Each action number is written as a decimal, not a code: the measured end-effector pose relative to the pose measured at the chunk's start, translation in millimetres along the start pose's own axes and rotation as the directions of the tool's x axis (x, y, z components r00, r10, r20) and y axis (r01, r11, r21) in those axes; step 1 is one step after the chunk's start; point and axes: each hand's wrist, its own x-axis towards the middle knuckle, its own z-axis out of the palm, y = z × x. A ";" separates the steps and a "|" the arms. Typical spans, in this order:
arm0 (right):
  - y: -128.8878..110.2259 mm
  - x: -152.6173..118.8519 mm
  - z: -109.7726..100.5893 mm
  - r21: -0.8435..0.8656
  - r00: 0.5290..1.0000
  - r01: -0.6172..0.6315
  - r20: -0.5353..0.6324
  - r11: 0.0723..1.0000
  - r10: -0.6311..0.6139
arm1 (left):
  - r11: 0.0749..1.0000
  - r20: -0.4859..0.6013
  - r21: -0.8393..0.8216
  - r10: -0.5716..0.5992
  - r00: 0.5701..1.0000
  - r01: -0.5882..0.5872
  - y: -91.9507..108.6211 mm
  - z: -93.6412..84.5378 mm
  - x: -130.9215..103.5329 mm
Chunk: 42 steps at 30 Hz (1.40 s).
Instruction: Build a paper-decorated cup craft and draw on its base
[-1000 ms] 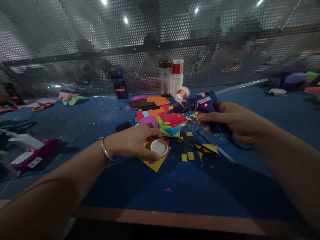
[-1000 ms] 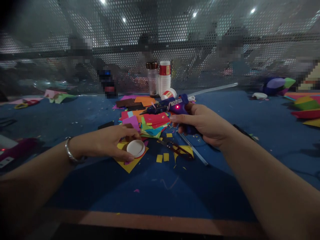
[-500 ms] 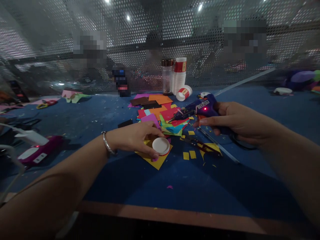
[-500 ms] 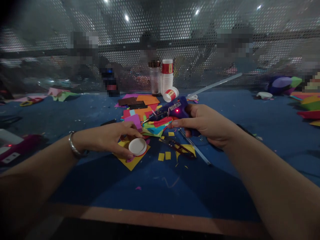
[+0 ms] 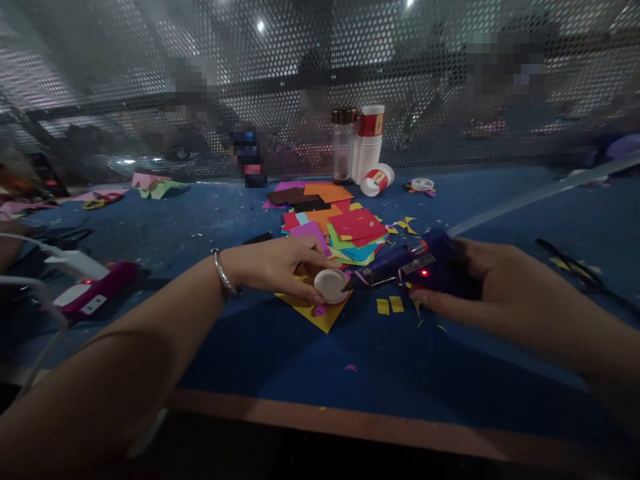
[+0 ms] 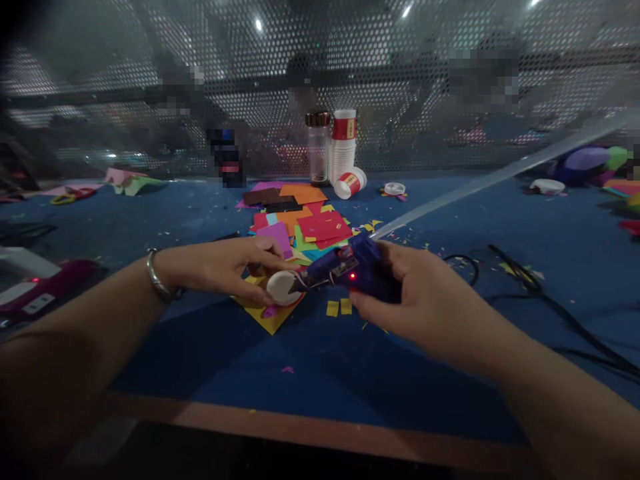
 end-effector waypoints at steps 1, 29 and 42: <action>-1.5 -2.7 3.1 -0.050 0.999 0.029 -0.017 0.998 -0.029 | 1.000 -0.001 0.000 0.011 1.000 -0.011 0.1 0.2 0.3; 9.7 -19.5 33.6 -0.305 0.959 0.277 0.027 0.911 -0.283 | 0.998 0.006 0.004 0.070 0.998 -0.070 -2.3 -0.4 1.7; 13.1 -20.3 34.4 -0.384 0.954 0.298 0.084 0.874 -0.288 | 0.999 0.010 0.007 0.049 0.999 -0.049 -2.5 -0.7 1.7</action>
